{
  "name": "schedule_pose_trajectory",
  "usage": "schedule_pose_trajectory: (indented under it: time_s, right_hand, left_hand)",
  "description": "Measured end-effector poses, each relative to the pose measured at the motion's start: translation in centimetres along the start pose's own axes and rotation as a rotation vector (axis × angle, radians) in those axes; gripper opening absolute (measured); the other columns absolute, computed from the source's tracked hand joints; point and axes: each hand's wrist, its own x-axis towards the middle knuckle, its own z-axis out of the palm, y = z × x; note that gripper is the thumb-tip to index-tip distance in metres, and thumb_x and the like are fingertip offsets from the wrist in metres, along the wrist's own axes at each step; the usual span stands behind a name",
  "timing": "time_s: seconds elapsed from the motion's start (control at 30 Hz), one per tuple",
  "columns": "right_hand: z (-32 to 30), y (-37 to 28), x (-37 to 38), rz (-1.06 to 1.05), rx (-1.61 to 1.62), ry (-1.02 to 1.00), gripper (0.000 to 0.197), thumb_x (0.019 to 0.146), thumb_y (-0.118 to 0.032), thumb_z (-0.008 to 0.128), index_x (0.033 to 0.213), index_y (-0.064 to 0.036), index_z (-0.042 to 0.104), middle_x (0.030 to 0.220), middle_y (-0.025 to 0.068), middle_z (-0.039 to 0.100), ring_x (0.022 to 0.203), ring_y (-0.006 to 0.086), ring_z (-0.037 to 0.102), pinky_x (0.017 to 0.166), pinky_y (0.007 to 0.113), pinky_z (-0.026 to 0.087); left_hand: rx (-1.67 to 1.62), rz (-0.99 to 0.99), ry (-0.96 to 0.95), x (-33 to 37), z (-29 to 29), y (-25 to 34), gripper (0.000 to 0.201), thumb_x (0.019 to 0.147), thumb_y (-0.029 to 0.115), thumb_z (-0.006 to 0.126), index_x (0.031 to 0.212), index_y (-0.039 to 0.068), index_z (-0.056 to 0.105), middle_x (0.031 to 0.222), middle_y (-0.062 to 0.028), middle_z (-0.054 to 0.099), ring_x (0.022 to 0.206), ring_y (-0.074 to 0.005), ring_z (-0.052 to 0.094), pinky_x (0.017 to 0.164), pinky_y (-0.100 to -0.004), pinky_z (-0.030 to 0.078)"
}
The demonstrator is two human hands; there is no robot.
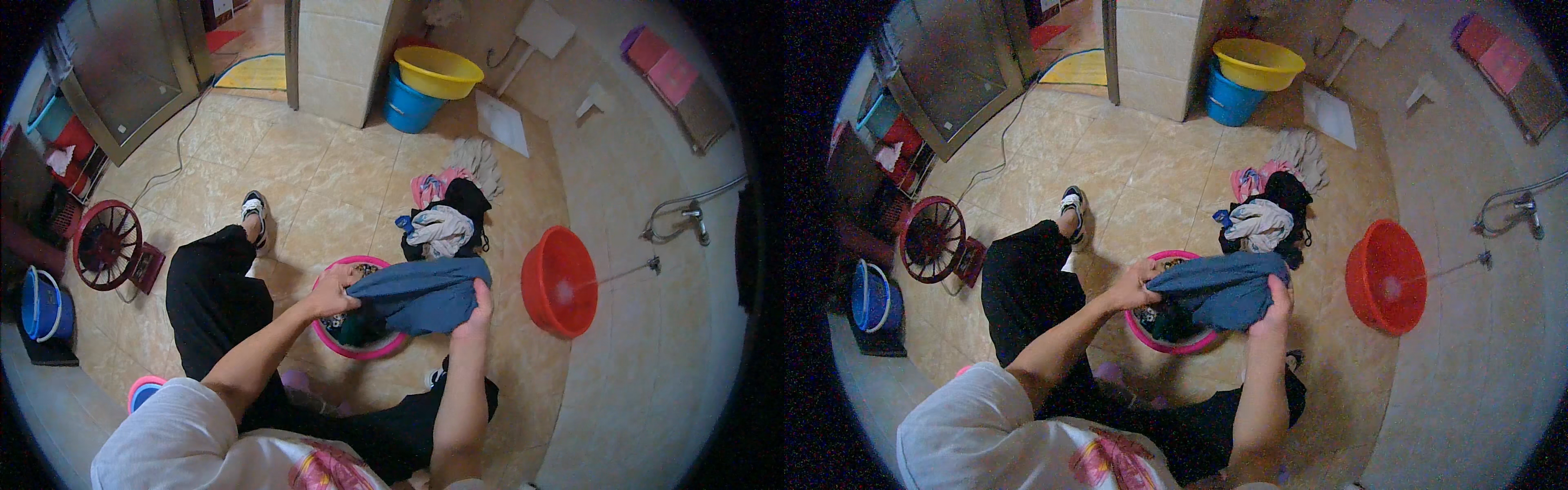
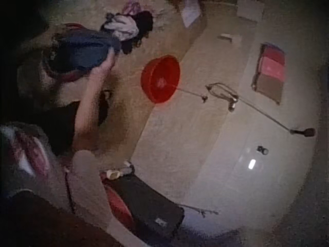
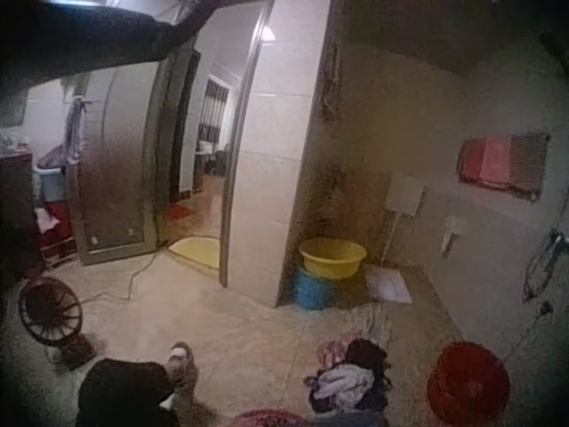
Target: The person manually washes clothes by hand in a bathroom. They pick up a dark garment from a pink basin, wring it out, and then transfer it to a red basin filled with water. The person proceeds to agitate and scrub the clothes in the red basin under running water.
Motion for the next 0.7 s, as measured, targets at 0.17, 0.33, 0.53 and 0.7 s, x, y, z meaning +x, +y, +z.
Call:
schedule_pose_trajectory:
  time_s: [0.17, 0.33, 0.53, 0.7]
  right_hand:
    - [1.3, 0.9, 0.1, 0.146, 0.084, 0.217, 0.051, 0.082, -0.04, 0.056, 0.12, -0.0048, 0.054, 0.12, 0.0119, 0.056, 0.109, 0.0281, 0.053, 0.094, 0.044, 0.043]
    - [6.5, 7.0, -5.5, -0.174, -0.974, -0.206, 0.035, 0.085, -0.032, 0.062, 0.098, -0.0005, 0.06, 0.089, 0.0122, 0.063, 0.082, 0.0264, 0.06, 0.075, 0.037, 0.048]
    - [5.9, 9.8, -5.1, -0.698, -1.44, -0.457, 0.024, 0.08, -0.029, 0.064, 0.073, -0.0076, 0.06, 0.067, 0.0144, 0.058, 0.063, 0.033, 0.06, 0.055, 0.042, 0.047]
    - [5.3, 6.9, -1.0, -0.398, -1.433, 0.049, 0.026, 0.089, -0.033, 0.054, 0.087, -0.0076, 0.062, 0.074, 0.0166, 0.064, 0.068, 0.0364, 0.062, 0.06, 0.043, 0.047]
  left_hand:
    - [-1.552, 0.004, 0.181, -0.7, 0.5, 1.1, 0.047, 0.08, 0.028, 0.059, 0.12, 0.005, 0.053, 0.119, -0.0143, 0.057, 0.109, -0.0265, 0.054, 0.099, -0.04, 0.04]
    - [-1.777, -0.209, 0.192, 3.0, 3.8, -0.1, 0.053, 0.084, 0.049, 0.056, 0.112, 0.005, 0.058, 0.113, -0.0124, 0.061, 0.1, -0.0292, 0.058, 0.093, -0.0421, 0.045]
    - [-1.302, -0.354, 0.413, 3.7, 8.3, -4.0, 0.034, 0.089, 0.042, 0.053, 0.094, 0.011, 0.063, 0.09, -0.005, 0.064, 0.079, -0.0163, 0.059, 0.074, -0.0321, 0.048]
    - [-1.537, -0.454, 0.335, 0.5, 7.5, 6.6, 0.032, 0.085, 0.038, 0.055, 0.097, 0.009, 0.062, 0.089, -0.0056, 0.064, 0.074, -0.0174, 0.059, 0.072, -0.0301, 0.049]
